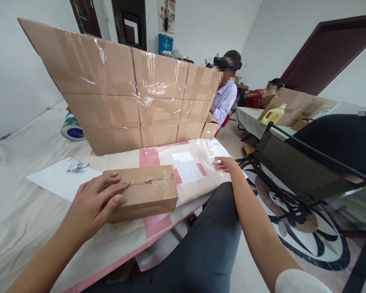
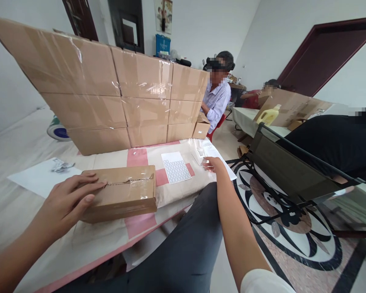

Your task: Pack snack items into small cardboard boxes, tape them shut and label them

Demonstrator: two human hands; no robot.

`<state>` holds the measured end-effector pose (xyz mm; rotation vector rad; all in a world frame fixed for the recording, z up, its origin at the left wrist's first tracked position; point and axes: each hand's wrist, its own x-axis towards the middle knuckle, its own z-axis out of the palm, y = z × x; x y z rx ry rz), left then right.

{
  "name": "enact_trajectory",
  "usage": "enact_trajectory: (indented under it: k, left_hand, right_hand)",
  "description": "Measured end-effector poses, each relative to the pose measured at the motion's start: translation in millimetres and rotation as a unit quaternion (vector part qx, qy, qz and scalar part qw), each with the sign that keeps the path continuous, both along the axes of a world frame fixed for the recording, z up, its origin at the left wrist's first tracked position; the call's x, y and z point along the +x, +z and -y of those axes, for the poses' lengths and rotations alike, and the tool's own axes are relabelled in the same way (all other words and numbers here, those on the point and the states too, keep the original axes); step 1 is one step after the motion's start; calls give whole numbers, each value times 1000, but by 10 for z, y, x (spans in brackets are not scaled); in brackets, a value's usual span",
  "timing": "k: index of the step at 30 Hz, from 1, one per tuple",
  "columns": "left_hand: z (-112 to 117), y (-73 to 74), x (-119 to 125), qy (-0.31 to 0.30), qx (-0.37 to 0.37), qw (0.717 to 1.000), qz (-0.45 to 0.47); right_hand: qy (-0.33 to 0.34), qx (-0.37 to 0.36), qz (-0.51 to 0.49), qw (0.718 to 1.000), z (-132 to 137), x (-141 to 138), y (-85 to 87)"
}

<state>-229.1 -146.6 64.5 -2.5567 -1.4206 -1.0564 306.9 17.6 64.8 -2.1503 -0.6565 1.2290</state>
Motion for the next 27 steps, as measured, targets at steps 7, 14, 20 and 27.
enact_trajectory:
  k: [7, 14, 20, 27]
  left_hand:
    - [-3, -23, -11, -5, 4, 1000, 11]
    - [21, 15, 5, 1, -12, 1000, 1]
    - [34, 19, 13, 5, 0, 1000, -7]
    - [32, 13, 15, -1, 4, 1000, -9]
  right_hand:
    - [10, -30, 30, 999, 3, 4, -15]
    - [-2, -15, 79, 997, 53, 5, 5]
    - [-1, 12, 72, 997, 46, -28, 31]
    - [17, 4, 91, 996, 74, -51, 19]
